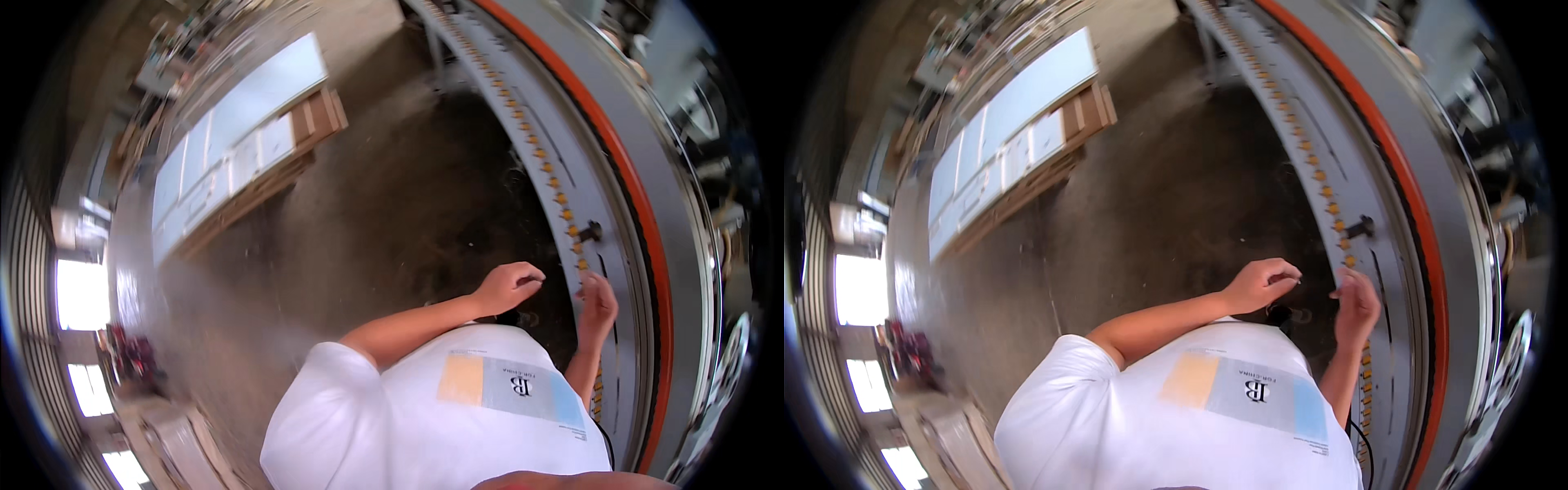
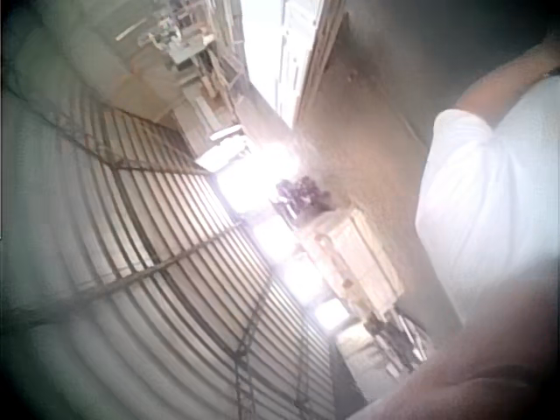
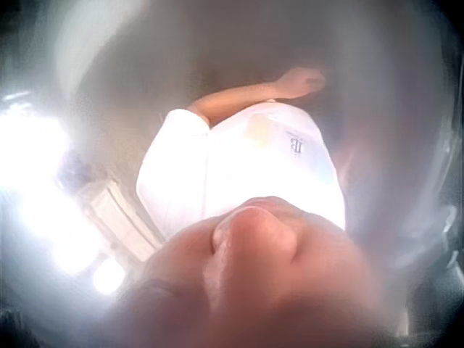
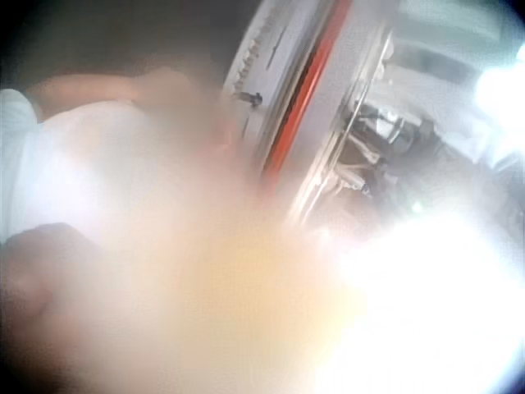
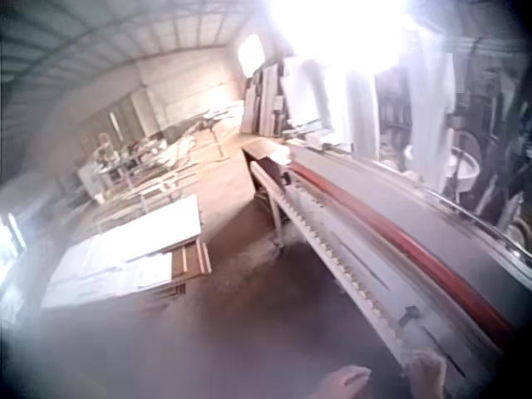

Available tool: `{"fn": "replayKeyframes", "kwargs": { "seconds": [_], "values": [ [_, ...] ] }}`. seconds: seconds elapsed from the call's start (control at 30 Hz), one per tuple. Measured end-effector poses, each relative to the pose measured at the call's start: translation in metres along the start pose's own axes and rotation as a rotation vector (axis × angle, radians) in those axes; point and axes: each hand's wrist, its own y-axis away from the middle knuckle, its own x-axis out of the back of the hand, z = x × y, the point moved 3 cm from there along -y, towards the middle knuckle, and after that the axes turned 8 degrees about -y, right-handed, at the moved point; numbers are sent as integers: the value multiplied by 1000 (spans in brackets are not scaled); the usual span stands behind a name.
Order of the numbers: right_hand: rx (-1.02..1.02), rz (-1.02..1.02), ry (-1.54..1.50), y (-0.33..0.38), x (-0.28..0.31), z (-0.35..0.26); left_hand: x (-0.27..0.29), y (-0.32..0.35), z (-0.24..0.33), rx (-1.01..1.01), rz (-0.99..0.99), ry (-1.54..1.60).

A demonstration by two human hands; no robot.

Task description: The person picks up white rectangular wood panels from a stack and places them onto a conveyor belt feeding a processing machine. The person handles the panels one at a time, moving them from a pile on the floor to the machine's input area. The person also briefly uses a tool to adjust a part of the machine.

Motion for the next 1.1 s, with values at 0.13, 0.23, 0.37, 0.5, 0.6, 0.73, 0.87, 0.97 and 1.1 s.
{"fn": "replayKeyframes", "kwargs": {
  "seconds": [0.13,0.23,0.37,0.5,0.6,0.73,0.87,0.97,1.1],
  "values": [
    [-133,-571,-19,25,-169,-19,112,87,-21,68,289,-20],
    [-67,-839,-39,39,-273,-44,169,130,-23,36,514,81],
    [-38,-1179,-78,65,-371,-50,234,191,-47,46,756,181],
    [3,-1400,50,83,-448,-41,285,240,-72,207,912,195],
    [205,-1501,163,90,-511,-30,324,266,-94,316,1015,254],
    [143,-1719,299,85,-609,-21,388,290,-137,354,1168,254],
    [125,-1918,256,87,-722,-22,476,312,-161,449,1294,324],
    [163,-2032,194,90,-807,-32,542,332,-175,439,1402,384],
    [188,-2225,260,95,-913,-61,620,358,-185,415,1570,362]
  ]
}}
